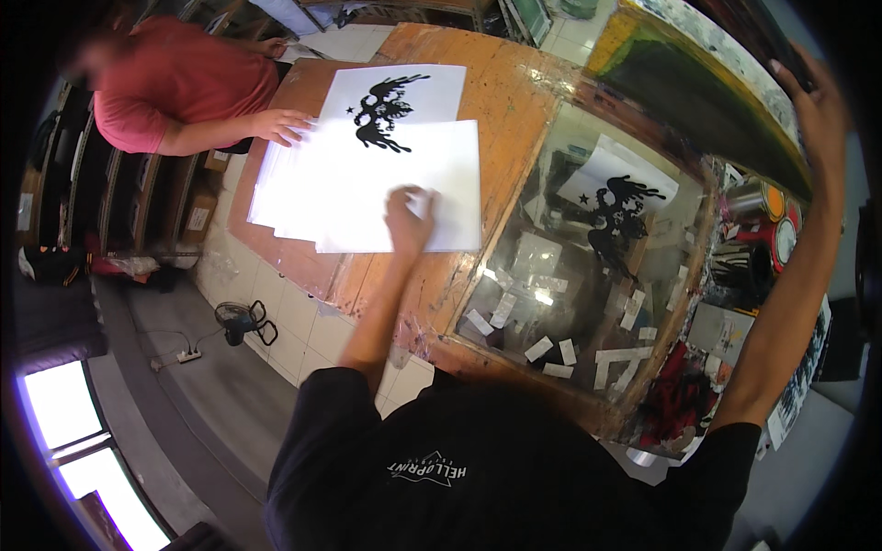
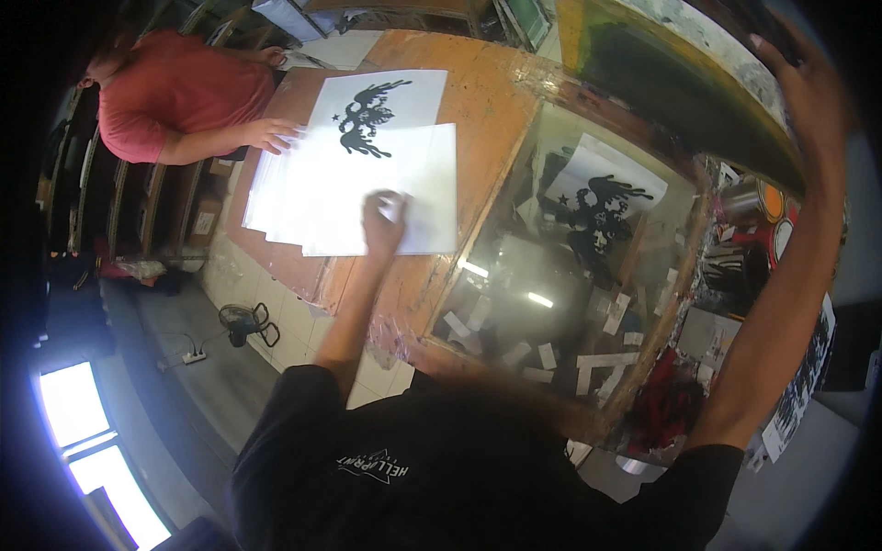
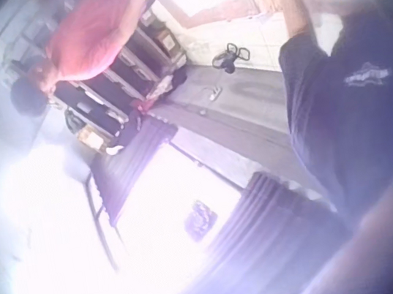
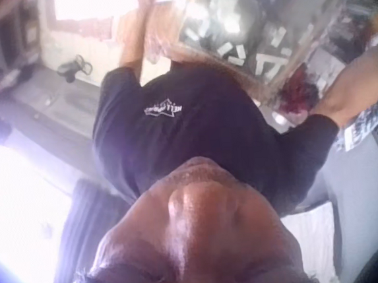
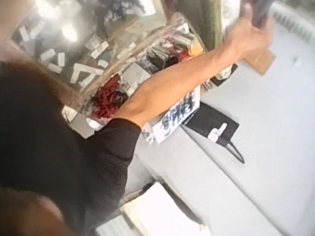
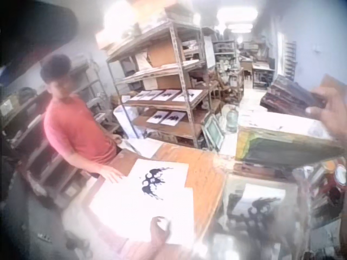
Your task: The person performs screen printing by placing paper under a frame, using a squeegee to spread ink across the screen, and lifting the frame to remove the finished print.
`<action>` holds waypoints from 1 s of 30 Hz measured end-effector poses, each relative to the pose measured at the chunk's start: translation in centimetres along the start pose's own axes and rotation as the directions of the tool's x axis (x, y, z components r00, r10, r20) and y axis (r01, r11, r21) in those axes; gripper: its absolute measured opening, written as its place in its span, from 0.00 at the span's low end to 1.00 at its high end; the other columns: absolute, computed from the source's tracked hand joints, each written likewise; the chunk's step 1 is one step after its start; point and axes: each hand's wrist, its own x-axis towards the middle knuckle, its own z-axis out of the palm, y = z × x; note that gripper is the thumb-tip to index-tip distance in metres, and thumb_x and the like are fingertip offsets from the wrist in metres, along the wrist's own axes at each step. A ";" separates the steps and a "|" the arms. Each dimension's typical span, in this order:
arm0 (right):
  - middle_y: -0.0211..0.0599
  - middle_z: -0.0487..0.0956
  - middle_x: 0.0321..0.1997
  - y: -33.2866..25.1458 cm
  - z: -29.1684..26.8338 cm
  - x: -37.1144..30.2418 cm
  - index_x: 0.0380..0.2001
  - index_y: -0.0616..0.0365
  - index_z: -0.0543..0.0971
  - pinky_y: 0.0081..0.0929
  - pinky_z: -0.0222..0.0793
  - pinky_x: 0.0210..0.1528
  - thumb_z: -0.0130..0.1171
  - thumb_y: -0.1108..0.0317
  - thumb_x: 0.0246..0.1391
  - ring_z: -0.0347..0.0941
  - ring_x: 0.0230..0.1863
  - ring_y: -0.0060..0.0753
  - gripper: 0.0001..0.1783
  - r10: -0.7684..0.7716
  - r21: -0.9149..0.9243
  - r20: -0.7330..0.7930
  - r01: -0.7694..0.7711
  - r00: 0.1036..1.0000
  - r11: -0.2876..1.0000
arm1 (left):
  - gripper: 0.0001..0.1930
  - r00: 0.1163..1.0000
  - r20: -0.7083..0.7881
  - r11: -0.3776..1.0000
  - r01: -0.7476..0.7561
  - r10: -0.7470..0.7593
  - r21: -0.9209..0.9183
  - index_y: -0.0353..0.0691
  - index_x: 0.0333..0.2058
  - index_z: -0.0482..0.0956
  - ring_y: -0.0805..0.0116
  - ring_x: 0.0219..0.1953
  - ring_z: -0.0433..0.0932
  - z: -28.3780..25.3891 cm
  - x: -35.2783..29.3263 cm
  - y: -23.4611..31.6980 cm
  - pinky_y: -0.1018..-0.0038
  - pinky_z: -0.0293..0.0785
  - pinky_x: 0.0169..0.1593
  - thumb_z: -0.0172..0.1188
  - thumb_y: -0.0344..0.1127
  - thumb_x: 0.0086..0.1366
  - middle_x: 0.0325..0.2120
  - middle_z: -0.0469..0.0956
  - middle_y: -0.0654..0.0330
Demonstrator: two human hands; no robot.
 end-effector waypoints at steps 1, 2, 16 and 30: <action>0.29 0.80 0.42 0.4 -0.2 -0.1 0.63 0.51 0.79 0.19 0.67 0.41 0.69 0.52 0.58 0.71 0.34 0.17 0.32 0.002 -0.032 -0.007 -0.002 1.000 0.999 | 0.19 0.992 0.120 0.999 0.030 -0.033 0.028 0.45 0.42 0.78 0.56 0.49 0.73 1.3 -3.1 1.6 0.55 0.64 0.55 0.73 0.49 0.60 0.43 0.75 0.56; 0.27 0.79 0.40 0.8 0.0 0.2 0.63 0.51 0.79 0.18 0.65 0.38 0.70 0.51 0.57 0.68 0.31 0.16 0.33 -0.047 -0.068 -0.032 0.044 0.998 0.997 | 0.21 0.981 0.191 0.993 0.005 -0.028 0.121 0.44 0.43 0.77 0.54 0.52 0.70 2.2 -5.9 1.8 0.54 0.60 0.57 0.73 0.50 0.59 0.45 0.74 0.56; 0.44 0.85 0.38 -7.6 -0.9 -4.4 0.43 0.67 0.84 0.34 0.72 0.49 0.67 0.78 0.47 0.79 0.40 0.36 0.16 -0.125 0.214 -0.185 0.164 0.975 0.963 | 0.06 0.976 0.215 0.975 0.087 -0.042 -0.206 0.52 0.35 0.90 0.45 0.74 0.58 1.7 -4.8 4.9 0.41 0.42 0.74 0.72 0.42 0.60 0.67 0.68 0.42; 0.58 0.85 0.42 -4.7 -0.1 -1.6 0.41 0.63 0.87 0.43 0.78 0.51 0.59 0.78 0.46 0.83 0.44 0.58 0.17 -0.188 0.085 -0.099 0.197 0.977 0.977 | 0.35 0.499 0.616 0.642 -0.767 0.609 -0.013 0.47 0.73 0.60 0.39 0.78 0.38 21.5 -14.5 20.9 0.25 0.31 0.69 0.52 0.55 0.72 0.76 0.48 0.45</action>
